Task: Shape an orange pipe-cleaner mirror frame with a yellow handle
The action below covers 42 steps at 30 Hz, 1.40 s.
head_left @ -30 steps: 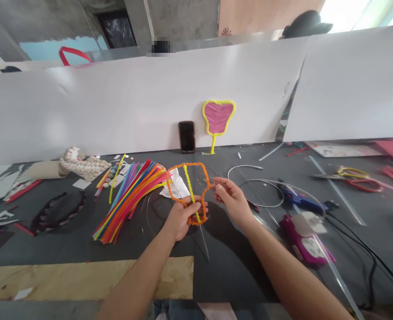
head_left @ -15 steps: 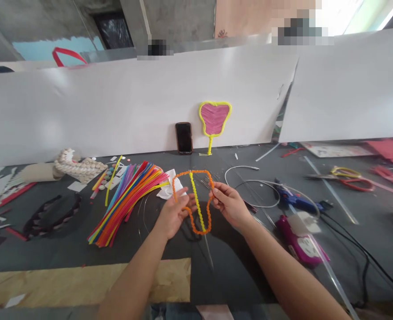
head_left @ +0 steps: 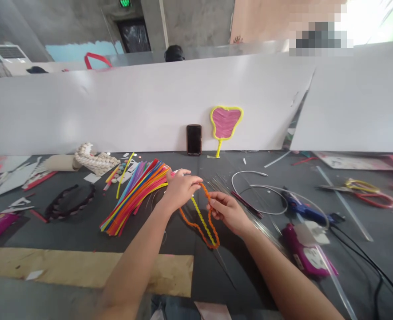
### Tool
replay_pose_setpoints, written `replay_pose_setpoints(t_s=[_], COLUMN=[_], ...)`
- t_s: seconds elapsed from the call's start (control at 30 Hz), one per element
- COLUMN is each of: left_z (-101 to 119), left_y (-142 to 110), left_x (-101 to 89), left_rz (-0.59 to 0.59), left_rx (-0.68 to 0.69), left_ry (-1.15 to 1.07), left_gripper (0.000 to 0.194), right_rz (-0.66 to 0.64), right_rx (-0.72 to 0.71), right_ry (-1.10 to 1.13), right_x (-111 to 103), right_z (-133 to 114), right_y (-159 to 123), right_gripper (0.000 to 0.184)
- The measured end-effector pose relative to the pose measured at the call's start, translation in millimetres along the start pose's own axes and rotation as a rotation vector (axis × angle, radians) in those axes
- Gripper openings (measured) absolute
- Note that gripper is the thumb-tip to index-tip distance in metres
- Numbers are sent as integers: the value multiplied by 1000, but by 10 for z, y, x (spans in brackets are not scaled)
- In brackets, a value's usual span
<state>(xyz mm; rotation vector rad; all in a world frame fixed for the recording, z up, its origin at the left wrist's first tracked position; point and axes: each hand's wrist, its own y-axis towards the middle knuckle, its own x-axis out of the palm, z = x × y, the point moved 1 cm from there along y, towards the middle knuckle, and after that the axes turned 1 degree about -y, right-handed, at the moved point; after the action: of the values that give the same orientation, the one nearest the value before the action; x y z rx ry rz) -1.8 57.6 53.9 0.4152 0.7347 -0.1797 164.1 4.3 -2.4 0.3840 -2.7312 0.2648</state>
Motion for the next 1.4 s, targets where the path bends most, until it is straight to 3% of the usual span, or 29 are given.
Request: replay_pose_setpoints(t_s=[0.17,0.37,0.5,0.87,1.23,1.4], left_z=[-92,-122,-132,9,14,19], left_y=[-22,-112,-137,-186,-213,-214], left_x=[102,272,359,334,322,334], left_rz=[-1,-90,-41,-119,-116,-137], left_rx=[31,83,102,192,328,315], left_ry=[103,76,119,420,412,376], left_gripper=[14,18,17,18,27,26], right_rz=[22,96,145,225,207,207], right_rx=[30,-2,-40,-41,-19,-8], right_ry=[21,-149,-156,-305,-204,-153], right_x=[-5,-35,-67,-76,-101,-99], right_z=[26,59,40,-6,11,25], right_y=[38,95,102,90,85,80], right_gripper=[31,34,32,28,26,26])
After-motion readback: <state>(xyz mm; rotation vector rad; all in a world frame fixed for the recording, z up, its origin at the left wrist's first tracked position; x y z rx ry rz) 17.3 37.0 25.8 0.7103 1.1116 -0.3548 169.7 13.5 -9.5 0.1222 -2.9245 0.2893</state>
